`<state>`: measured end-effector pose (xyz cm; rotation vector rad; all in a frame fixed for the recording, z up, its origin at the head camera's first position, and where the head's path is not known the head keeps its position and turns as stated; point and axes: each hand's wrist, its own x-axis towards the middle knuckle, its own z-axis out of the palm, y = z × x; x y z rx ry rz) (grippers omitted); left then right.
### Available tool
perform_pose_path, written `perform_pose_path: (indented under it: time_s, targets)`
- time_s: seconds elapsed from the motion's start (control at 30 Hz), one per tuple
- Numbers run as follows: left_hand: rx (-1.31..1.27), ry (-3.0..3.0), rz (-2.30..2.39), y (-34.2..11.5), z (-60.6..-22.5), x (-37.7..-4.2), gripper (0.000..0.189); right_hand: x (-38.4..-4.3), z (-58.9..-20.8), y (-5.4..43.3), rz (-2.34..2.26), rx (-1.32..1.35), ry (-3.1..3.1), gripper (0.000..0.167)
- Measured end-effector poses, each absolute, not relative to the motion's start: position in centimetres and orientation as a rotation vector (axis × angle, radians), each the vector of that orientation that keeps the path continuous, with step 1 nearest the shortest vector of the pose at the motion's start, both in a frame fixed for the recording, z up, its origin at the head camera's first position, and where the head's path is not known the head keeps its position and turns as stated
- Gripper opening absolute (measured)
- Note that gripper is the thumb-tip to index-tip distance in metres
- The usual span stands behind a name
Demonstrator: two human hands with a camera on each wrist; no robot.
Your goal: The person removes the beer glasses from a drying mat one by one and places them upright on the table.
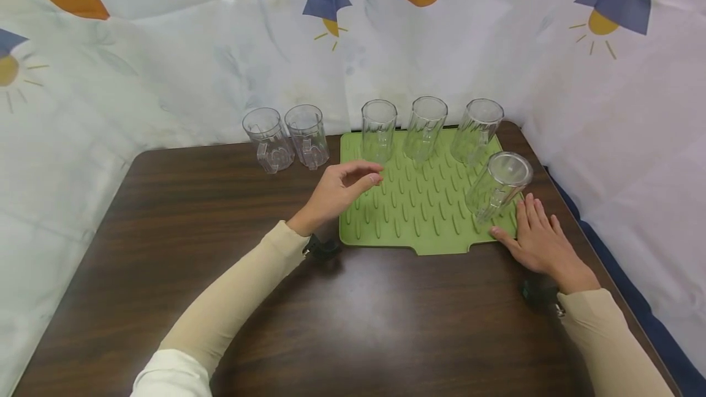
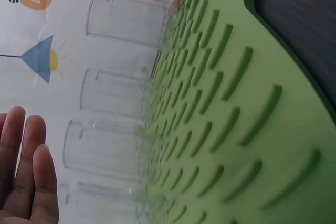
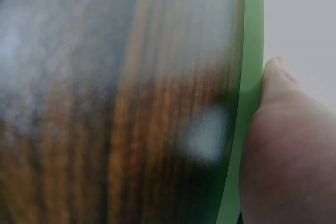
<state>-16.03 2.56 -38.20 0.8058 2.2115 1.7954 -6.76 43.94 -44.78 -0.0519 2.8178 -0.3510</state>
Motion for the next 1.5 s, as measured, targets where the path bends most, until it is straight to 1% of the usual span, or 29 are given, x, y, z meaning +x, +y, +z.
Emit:
perform_pose_path:
  time_s: [0.63, 1.17, 1.5]
  targets:
    - [0.764, 2.046, 1.748, 9.1, -39.8, -14.8, 0.033, -6.7, -44.9, 44.0, -0.361, -0.048, 2.813, 0.099]
    - [0.799, 1.998, 1.720, 13.8, -41.7, -13.6, 0.033, -6.9, -44.8, 44.1, -0.335, -0.043, 2.815, 0.100]
    - [0.804, 1.933, 1.681, 15.8, -42.3, -12.9, 0.041, -6.9, -44.9, 44.0, -0.328, -0.031, 2.807, 0.101]
